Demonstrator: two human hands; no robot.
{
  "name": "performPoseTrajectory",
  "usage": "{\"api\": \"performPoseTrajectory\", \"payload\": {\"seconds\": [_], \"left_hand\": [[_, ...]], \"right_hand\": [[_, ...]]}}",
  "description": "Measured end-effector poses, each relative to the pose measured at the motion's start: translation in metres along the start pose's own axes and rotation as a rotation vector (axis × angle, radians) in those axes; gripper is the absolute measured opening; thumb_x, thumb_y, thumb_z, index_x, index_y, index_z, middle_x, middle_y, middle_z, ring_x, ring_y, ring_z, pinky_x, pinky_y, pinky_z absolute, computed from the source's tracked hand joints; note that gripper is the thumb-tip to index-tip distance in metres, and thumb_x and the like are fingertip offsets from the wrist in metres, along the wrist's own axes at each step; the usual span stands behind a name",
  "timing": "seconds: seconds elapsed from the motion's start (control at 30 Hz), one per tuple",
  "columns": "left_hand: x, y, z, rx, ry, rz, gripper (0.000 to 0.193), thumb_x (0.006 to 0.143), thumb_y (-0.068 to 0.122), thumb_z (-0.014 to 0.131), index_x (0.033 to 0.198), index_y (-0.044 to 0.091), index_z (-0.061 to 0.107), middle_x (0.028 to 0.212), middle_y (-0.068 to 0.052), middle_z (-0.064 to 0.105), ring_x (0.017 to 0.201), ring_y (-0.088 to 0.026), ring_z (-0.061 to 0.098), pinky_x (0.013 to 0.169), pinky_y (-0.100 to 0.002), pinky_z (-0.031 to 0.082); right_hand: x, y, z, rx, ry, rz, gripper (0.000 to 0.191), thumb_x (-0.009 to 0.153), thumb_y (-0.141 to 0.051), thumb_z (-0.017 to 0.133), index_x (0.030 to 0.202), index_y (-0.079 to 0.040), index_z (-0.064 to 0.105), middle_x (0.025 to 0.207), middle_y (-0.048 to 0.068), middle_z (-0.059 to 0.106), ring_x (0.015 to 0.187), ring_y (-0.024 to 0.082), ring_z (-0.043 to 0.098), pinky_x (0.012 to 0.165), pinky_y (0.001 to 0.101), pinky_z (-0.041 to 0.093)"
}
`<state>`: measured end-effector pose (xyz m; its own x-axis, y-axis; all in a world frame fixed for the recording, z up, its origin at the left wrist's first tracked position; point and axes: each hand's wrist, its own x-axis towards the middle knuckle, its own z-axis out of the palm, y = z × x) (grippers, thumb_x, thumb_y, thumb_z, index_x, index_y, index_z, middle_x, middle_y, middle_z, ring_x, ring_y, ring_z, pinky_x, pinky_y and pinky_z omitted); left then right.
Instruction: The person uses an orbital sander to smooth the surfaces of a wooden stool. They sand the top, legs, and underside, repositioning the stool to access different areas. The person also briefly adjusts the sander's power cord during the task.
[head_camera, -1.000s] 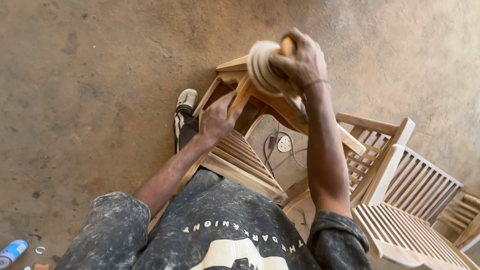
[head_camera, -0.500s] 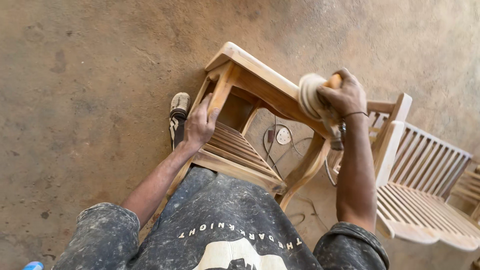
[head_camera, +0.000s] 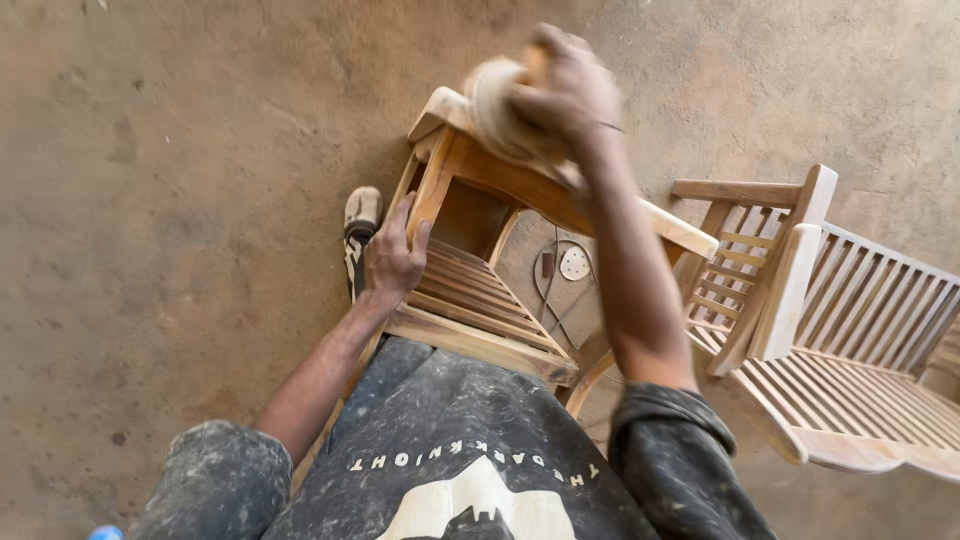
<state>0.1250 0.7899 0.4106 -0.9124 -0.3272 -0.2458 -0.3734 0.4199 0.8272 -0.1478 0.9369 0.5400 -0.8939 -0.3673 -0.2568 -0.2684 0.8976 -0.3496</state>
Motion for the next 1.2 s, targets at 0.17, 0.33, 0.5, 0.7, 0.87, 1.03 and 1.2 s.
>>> {"api": "performPoseTrajectory", "payload": {"seconds": [0.17,0.33,0.5,0.7,0.87,1.03,1.2], "left_hand": [[-0.016,0.008,-0.01,-0.095,0.024,-0.182,0.052,0.1,0.04,0.049,0.138,0.007,0.06,0.115,-0.02,0.074,0.105,-0.036,0.072,0.092,-0.045,0.055],[-0.004,0.007,-0.03,-0.052,0.331,0.166,0.062,0.112,0.047,0.041,0.153,0.0,0.043,0.161,-0.021,0.043,0.152,-0.033,0.043,0.13,-0.047,0.034],[0.066,0.035,-0.024,0.509,0.021,0.569,0.083,0.108,0.063,0.039,0.158,-0.003,0.039,0.168,-0.026,0.031,0.157,-0.04,0.023,0.129,-0.055,0.015],[0.092,0.103,0.06,0.911,-0.25,0.607,0.092,0.105,0.077,0.037,0.153,-0.002,0.042,0.162,-0.027,0.037,0.154,-0.044,0.025,0.13,-0.059,0.01],[0.044,0.148,0.16,0.878,-0.437,0.635,0.102,0.094,0.084,0.04,0.154,0.001,0.036,0.157,-0.021,0.04,0.15,-0.037,0.034,0.132,-0.057,0.014],[-0.019,0.191,0.233,0.775,-0.432,0.976,0.104,0.098,0.077,0.054,0.159,-0.003,0.026,0.162,-0.029,0.027,0.15,-0.045,0.021,0.122,-0.06,0.01],[-0.161,0.186,0.254,0.273,-1.033,1.221,0.097,0.094,0.035,0.078,0.168,0.012,0.02,0.175,-0.016,0.013,0.165,-0.033,0.011,0.138,-0.054,0.015]], "right_hand": [[-0.016,-0.07,0.022,-0.047,0.061,-0.159,0.052,0.079,-0.038,0.079,0.128,-0.031,0.063,0.122,0.011,0.064,0.098,0.034,0.072,0.082,0.0466,0.061],[-0.086,0.002,0.017,0.016,0.076,0.077,0.065,0.075,-0.039,0.081,0.134,-0.031,0.057,0.124,0.013,0.058,0.084,0.032,0.073,0.064,0.0439,0.064],[-0.205,0.177,-0.013,0.027,0.13,0.528,0.052,0.091,-0.035,0.064,0.143,-0.03,0.056,0.111,0.014,0.062,0.087,0.024,0.07,0.071,0.037,0.064],[-0.462,0.297,0.02,0.045,0.877,0.538,0.052,0.086,-0.025,0.096,0.13,-0.014,0.071,0.133,0.01,0.069,0.126,0.029,0.064,0.114,0.0432,0.051],[-0.678,0.285,0.111,0.235,1.241,0.908,0.049,0.084,-0.011,0.089,0.124,-0.003,0.063,0.124,0.009,0.063,0.114,0.024,0.063,0.108,0.0385,0.056],[-0.803,0.244,0.192,0.295,1.551,1.109,0.039,0.087,-0.003,0.082,0.121,-0.001,0.063,0.121,0.009,0.061,0.111,0.023,0.061,0.104,0.0394,0.057],[-0.873,0.203,0.215,0.516,2.168,1.111,0.04,0.089,-0.015,0.077,0.12,0.001,0.057,0.12,0.014,0.061,0.107,0.029,0.064,0.094,0.0448,0.061]]}}
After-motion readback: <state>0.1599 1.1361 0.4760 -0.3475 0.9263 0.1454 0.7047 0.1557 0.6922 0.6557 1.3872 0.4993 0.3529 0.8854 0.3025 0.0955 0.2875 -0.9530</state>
